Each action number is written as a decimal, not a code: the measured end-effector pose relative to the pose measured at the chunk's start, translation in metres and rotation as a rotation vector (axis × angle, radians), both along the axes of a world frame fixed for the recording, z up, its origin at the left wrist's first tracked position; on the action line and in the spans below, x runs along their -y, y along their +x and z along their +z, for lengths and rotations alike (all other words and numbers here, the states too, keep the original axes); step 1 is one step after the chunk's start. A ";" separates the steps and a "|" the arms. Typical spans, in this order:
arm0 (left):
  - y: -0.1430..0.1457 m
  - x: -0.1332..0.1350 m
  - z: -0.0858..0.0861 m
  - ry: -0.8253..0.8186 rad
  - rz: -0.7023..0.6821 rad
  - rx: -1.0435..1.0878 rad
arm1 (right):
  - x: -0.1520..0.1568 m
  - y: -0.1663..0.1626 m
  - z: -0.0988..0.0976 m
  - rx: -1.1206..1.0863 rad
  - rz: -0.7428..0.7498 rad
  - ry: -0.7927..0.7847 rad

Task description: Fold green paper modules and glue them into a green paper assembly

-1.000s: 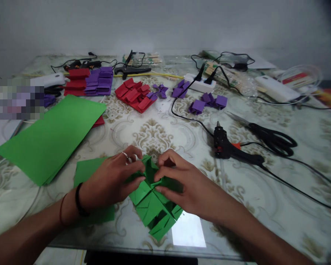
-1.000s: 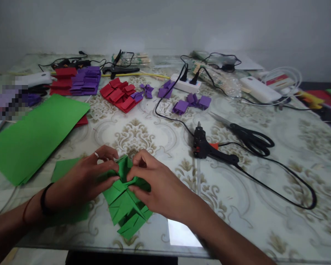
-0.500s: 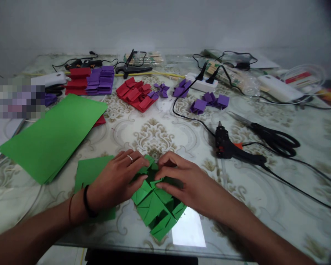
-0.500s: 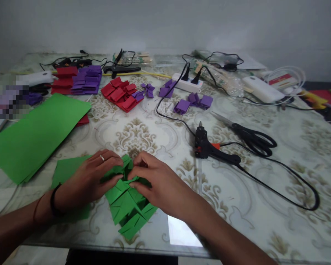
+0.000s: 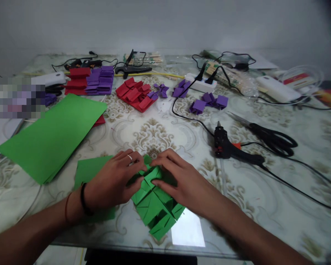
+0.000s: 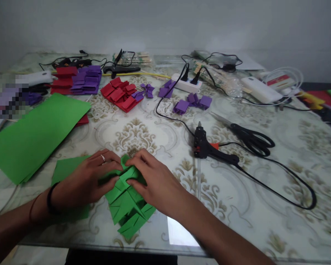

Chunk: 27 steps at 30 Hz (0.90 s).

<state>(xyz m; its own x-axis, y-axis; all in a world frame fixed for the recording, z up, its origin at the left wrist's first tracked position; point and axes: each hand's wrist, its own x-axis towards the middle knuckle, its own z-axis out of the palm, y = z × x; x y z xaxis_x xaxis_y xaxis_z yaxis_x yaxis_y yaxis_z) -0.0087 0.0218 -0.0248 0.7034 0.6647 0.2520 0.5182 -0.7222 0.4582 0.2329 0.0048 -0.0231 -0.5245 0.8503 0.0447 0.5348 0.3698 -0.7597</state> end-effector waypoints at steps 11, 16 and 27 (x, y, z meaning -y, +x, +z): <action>-0.002 0.002 -0.003 -0.011 0.031 -0.015 | 0.001 -0.002 -0.001 -0.017 0.010 0.036; 0.000 0.002 -0.009 0.017 0.063 -0.030 | 0.002 -0.006 -0.004 0.018 -0.007 0.062; 0.006 0.006 -0.008 0.014 0.157 -0.035 | 0.000 -0.005 -0.005 0.102 -0.161 0.003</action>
